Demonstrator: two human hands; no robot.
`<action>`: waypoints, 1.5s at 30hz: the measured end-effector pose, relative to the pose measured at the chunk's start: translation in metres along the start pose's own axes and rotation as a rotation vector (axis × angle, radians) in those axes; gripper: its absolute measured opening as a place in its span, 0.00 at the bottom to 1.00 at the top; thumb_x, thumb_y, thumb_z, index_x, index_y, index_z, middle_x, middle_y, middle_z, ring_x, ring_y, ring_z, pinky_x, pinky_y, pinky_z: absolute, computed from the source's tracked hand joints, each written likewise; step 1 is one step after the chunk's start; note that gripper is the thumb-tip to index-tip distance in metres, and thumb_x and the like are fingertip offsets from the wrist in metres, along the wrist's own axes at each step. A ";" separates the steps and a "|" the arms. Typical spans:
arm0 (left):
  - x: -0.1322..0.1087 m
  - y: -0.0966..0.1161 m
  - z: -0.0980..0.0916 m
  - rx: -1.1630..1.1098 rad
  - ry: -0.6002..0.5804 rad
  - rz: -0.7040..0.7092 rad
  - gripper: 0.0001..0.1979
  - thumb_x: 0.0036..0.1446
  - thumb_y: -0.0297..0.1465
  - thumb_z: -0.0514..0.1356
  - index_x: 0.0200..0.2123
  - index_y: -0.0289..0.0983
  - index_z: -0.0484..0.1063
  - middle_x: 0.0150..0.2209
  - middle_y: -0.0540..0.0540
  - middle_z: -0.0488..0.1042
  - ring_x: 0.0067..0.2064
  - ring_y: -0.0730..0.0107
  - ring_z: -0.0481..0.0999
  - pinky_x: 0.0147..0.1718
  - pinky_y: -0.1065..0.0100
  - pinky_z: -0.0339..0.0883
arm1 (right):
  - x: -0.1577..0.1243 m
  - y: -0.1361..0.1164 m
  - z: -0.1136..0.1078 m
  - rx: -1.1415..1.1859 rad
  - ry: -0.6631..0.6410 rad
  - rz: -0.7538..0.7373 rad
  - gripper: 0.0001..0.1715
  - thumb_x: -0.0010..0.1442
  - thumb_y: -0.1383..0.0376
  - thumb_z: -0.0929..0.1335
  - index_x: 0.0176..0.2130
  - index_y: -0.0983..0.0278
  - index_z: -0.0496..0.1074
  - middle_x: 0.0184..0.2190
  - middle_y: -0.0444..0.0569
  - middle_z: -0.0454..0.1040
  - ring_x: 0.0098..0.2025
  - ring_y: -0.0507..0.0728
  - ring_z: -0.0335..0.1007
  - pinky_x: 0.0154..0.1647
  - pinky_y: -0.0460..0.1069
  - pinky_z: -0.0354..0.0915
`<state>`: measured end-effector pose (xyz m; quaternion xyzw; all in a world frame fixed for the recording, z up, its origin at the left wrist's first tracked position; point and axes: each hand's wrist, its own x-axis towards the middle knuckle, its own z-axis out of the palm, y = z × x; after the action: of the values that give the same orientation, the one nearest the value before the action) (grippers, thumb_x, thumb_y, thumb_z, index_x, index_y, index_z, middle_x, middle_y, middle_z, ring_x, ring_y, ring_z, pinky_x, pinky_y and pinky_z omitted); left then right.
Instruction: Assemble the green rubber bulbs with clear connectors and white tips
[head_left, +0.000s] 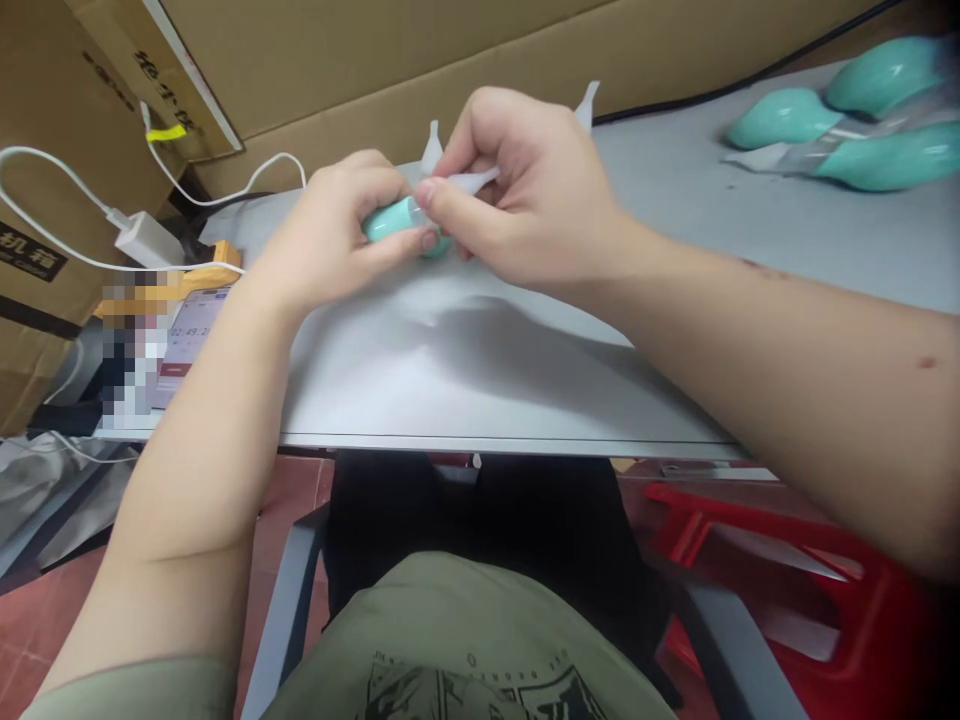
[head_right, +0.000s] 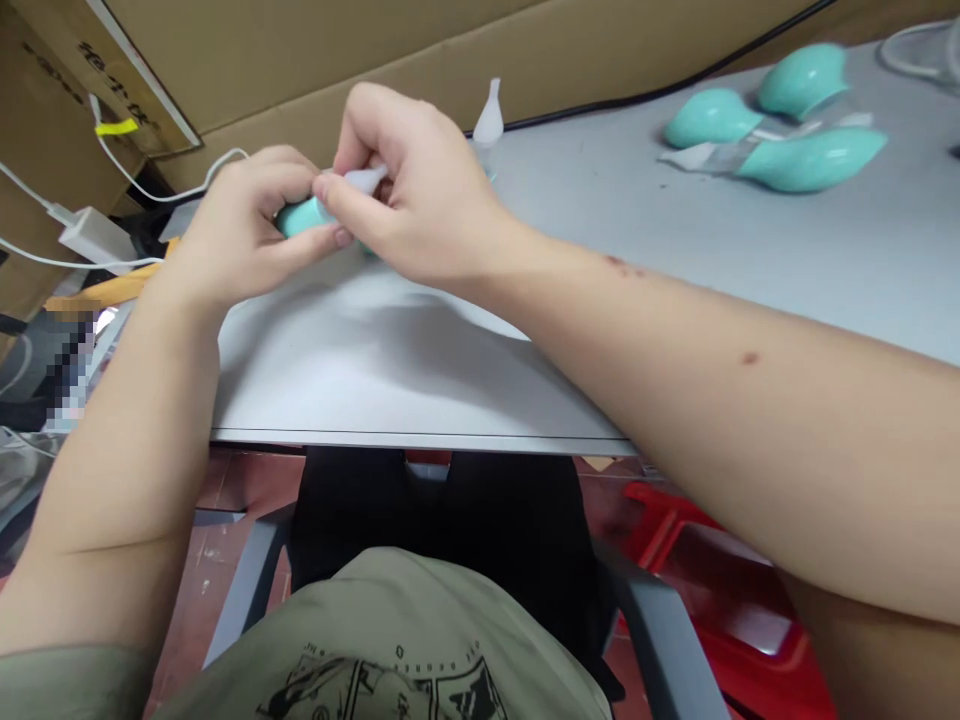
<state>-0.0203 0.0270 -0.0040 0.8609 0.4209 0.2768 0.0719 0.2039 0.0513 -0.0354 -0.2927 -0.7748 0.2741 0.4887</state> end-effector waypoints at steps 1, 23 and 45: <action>-0.001 0.001 0.000 -0.040 -0.042 -0.007 0.12 0.69 0.46 0.72 0.43 0.45 0.86 0.47 0.43 0.87 0.48 0.50 0.82 0.54 0.46 0.79 | -0.001 0.003 -0.001 0.030 -0.011 0.011 0.20 0.73 0.76 0.75 0.36 0.60 0.65 0.31 0.43 0.74 0.31 0.51 0.68 0.27 0.49 0.60; 0.003 -0.009 0.012 -0.529 -0.199 0.015 0.20 0.71 0.54 0.77 0.44 0.44 0.86 0.44 0.46 0.88 0.41 0.58 0.79 0.40 0.55 0.73 | -0.007 0.013 -0.002 0.637 -0.197 0.231 0.28 0.76 0.53 0.80 0.36 0.60 0.64 0.28 0.41 0.79 0.24 0.49 0.72 0.21 0.44 0.62; 0.003 -0.027 0.008 -0.183 0.000 -0.130 0.23 0.58 0.58 0.81 0.42 0.46 0.92 0.38 0.46 0.78 0.37 0.61 0.69 0.44 0.52 0.69 | -0.011 0.001 -0.004 0.492 -0.070 0.218 0.28 0.57 0.58 0.91 0.34 0.59 0.73 0.22 0.39 0.70 0.21 0.48 0.55 0.20 0.53 0.42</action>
<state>-0.0332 0.0474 -0.0191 0.8215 0.4489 0.3088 0.1682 0.2116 0.0444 -0.0414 -0.2375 -0.6652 0.5149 0.4857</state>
